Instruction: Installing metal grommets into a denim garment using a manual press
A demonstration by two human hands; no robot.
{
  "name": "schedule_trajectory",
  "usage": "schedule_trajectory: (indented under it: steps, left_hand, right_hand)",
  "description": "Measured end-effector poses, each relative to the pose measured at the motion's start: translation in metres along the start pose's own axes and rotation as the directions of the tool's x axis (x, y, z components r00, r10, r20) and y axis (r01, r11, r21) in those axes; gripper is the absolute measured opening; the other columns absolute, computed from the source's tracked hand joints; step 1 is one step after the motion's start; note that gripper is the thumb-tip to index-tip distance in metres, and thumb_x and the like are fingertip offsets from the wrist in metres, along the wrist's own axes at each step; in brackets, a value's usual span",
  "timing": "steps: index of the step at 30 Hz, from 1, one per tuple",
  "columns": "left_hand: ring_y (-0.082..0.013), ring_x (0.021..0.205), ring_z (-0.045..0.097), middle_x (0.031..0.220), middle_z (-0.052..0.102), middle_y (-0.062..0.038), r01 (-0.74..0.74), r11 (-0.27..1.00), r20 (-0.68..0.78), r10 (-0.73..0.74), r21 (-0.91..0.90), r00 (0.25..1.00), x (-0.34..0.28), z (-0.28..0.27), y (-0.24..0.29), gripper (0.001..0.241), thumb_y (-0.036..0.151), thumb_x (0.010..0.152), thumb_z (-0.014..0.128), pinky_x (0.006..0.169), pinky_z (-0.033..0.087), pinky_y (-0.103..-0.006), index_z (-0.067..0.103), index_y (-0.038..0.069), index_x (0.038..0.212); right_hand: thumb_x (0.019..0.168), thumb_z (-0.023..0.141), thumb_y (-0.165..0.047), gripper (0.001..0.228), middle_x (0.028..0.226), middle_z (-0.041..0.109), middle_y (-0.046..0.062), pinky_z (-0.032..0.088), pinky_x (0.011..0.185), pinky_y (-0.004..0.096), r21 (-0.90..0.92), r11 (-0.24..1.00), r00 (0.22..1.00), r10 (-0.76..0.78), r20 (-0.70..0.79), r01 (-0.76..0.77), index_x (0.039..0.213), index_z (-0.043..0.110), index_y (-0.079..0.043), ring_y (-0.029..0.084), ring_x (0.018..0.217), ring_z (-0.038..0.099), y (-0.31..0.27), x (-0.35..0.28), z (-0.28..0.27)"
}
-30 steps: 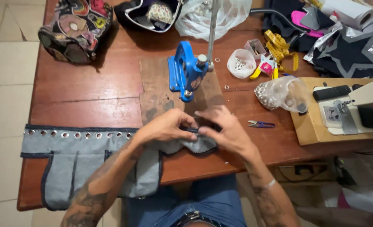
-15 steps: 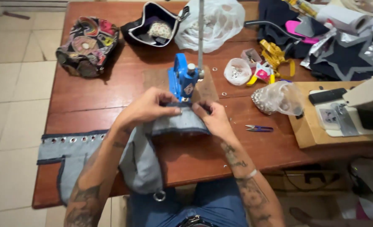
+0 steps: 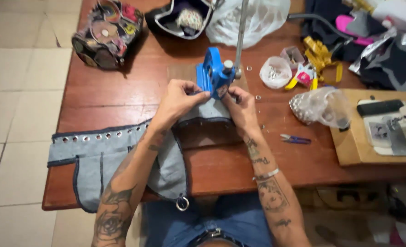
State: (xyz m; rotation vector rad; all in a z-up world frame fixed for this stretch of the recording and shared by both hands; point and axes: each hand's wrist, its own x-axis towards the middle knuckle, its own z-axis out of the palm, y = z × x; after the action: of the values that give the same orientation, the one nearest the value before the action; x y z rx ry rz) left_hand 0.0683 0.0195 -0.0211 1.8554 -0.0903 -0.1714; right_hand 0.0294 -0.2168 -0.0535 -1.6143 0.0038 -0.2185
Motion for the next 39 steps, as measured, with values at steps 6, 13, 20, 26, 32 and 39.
schedule_trajectory:
  steps: [6, 13, 20, 26, 32, 39]
  left_hand:
    - [-0.0025, 0.073, 0.073, 0.074, 0.085, 0.004, -0.050, 0.996, 0.004, 0.050, -0.073, 0.999, -0.013, 0.003, 0.001, 0.025, 0.041, 0.086, 0.104, 0.067, 0.052, -0.0183, 0.096, 0.018, 0.095]
    - [-0.0023, 0.072, 0.074, 0.074, 0.086, 0.004, -0.068, 0.994, 0.009, 0.069, -0.083, 0.998, -0.016, -0.002, 0.015, 0.021, 0.038, 0.088, 0.102, 0.067, 0.053, -0.0187, 0.096, 0.019, 0.094]
    - [-0.0052, 0.065, 0.068, 0.068, 0.081, 0.005, 0.032, 0.996, -0.022, -0.034, -0.082, 0.999, -0.020, 0.007, 0.013, 0.022, 0.043, 0.085, 0.101, 0.062, 0.045, -0.0199, 0.096, 0.022, 0.091]
    - [-0.0127, 0.087, 0.076, 0.089, 0.085, 0.002, -0.256, 0.966, -0.079, 0.253, -0.025, 0.964, -0.019, 0.009, -0.004, 0.026, 0.044, 0.094, 0.103, 0.084, 0.055, -0.0301, 0.094, 0.029, 0.113]
    - [-0.0359, 0.113, 0.083, 0.131, 0.081, -0.008, -0.687, 0.721, -0.048, 0.692, 0.089, 0.720, -0.015, 0.008, -0.022, 0.022, 0.019, 0.110, 0.094, 0.105, 0.066, -0.0498, 0.095, 0.027, 0.130]
    - [-0.0293, 0.099, 0.081, 0.120, 0.082, -0.004, -0.656, 0.754, -0.065, 0.656, 0.031, 0.752, -0.015, 0.013, -0.020, 0.020, 0.029, 0.099, 0.107, 0.097, 0.065, -0.0425, 0.098, 0.024, 0.116]
  right_hand:
    - [0.110, 0.096, -0.021, 0.010, 0.096, 0.085, -0.001, 0.063, 0.080, 0.023, -0.037, 0.999, 0.999, 0.015, -0.045, -0.017, 0.115, 0.093, -0.013, 0.006, 0.088, 0.070, -0.002, -0.007, 0.002]
    - [0.112, 0.093, -0.020, 0.008, 0.097, 0.082, -0.002, 0.065, 0.081, 0.023, 0.007, 0.998, 0.997, 0.066, -0.049, -0.066, 0.113, 0.092, -0.012, 0.007, 0.090, 0.071, 0.002, -0.004, 0.008]
    - [0.109, 0.095, -0.022, 0.012, 0.089, 0.082, 0.000, 0.066, 0.072, 0.022, 0.060, 0.989, 0.990, 0.138, -0.026, -0.136, 0.111, 0.091, -0.011, 0.006, 0.079, 0.075, 0.001, -0.005, 0.005]
    - [0.112, 0.095, -0.023, 0.012, 0.097, 0.083, -0.001, 0.062, 0.080, 0.023, -0.062, 0.998, 0.999, -0.001, -0.037, -0.002, 0.116, 0.092, -0.013, 0.005, 0.091, 0.069, 0.004, -0.009, 0.002]
    - [0.114, 0.093, -0.024, 0.012, 0.101, 0.087, 0.004, 0.064, 0.088, 0.031, -0.218, 0.967, 0.989, -0.142, -0.044, 0.129, 0.120, 0.092, -0.013, 0.010, 0.099, 0.070, -0.007, -0.013, -0.001]
    - [0.113, 0.095, -0.025, 0.011, 0.100, 0.087, 0.001, 0.067, 0.089, 0.032, -0.205, 0.973, 0.988, -0.126, -0.086, 0.106, 0.119, 0.092, -0.016, 0.008, 0.096, 0.073, 0.001, -0.017, 0.001]
